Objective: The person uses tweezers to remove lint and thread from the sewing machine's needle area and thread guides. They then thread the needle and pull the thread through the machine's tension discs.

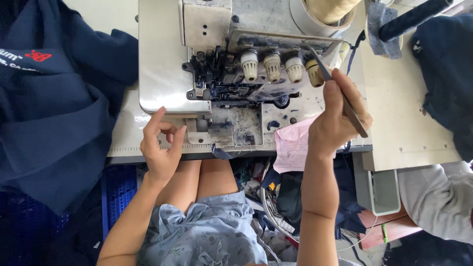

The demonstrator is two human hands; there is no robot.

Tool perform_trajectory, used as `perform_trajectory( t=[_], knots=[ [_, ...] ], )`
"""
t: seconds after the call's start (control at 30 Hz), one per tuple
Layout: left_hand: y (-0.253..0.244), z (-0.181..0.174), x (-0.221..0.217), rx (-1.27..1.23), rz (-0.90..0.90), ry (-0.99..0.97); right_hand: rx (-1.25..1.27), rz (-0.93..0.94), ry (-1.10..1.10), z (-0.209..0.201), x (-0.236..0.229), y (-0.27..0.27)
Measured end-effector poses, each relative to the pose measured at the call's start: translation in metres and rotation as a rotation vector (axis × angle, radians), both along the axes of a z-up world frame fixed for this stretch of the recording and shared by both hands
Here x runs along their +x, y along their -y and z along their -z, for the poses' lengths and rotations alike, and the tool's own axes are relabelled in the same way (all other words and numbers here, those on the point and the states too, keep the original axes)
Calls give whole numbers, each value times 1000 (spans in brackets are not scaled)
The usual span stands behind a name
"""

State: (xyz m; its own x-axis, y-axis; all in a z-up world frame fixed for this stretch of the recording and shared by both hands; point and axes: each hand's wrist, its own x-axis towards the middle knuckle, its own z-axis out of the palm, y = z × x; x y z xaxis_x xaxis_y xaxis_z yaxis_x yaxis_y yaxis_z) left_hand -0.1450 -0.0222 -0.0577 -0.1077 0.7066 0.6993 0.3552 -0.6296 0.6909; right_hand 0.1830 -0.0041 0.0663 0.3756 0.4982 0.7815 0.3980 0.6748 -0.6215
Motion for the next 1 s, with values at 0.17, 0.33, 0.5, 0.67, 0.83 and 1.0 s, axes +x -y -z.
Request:
perform_trajectory(
  t=[0.17, 0.33, 0.5, 0.67, 0.83, 1.0],
  knots=[
    [2, -1, 1, -21, 7, 1, 4, -12, -34, 0, -11, -5],
    [1, 1, 2, -19, 15, 5, 37, 1, -50, -2, -17, -8],
    [1, 3, 2, -37, 18, 8, 39, 3, -26, 8, -2, -11],
    [0, 1, 2, -47, 22, 15, 20, 0, -3, -1, -6, -7],
    [0, 2, 1, -49, 24, 12, 9, -4, 25, -13, -15, -4],
    [1, 3, 0, -61, 40, 9, -28, -25, 69, -22, -17, 0]
  ],
)
